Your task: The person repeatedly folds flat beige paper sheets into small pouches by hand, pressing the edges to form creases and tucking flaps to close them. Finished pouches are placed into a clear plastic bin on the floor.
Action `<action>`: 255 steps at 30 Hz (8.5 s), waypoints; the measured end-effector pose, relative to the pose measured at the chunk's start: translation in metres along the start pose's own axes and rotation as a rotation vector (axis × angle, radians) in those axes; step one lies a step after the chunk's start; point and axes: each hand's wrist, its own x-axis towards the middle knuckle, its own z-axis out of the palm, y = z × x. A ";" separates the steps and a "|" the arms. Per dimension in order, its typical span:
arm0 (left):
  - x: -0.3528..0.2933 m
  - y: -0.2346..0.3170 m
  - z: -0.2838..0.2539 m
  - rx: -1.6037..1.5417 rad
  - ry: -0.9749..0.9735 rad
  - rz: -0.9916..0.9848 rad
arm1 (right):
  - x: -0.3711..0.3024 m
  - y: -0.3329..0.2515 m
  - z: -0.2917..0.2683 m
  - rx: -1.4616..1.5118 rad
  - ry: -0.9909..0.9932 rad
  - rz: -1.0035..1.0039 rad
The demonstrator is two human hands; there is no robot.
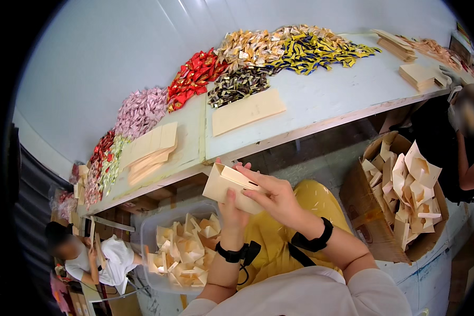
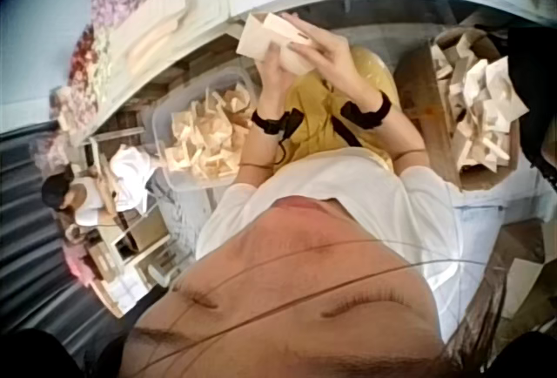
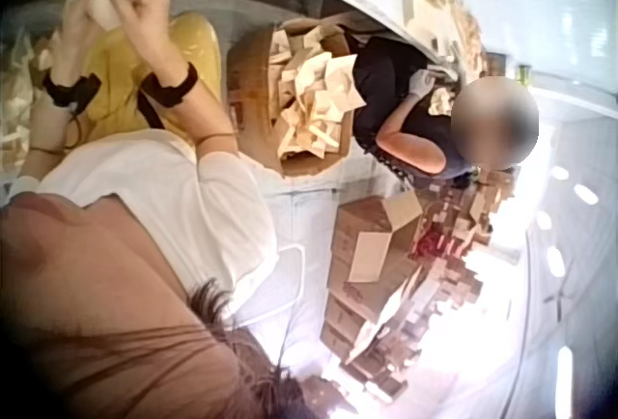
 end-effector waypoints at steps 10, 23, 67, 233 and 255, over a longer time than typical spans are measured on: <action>-0.001 0.001 -0.007 -0.107 -0.116 0.018 | 0.004 0.010 -0.005 -0.044 -0.004 -0.074; -0.008 -0.005 -0.023 -0.163 -0.058 -0.028 | 0.005 -0.007 -0.013 -0.101 -0.220 -0.281; -0.006 0.011 -0.039 0.304 -0.020 -0.267 | 0.004 0.018 -0.008 0.122 0.268 0.025; 0.000 0.032 -0.003 0.452 -0.198 -0.259 | -0.022 0.003 -0.083 0.099 -0.127 0.194; -0.001 0.012 -0.020 0.581 -0.137 -0.396 | -0.002 0.000 -0.065 -0.430 -0.212 0.161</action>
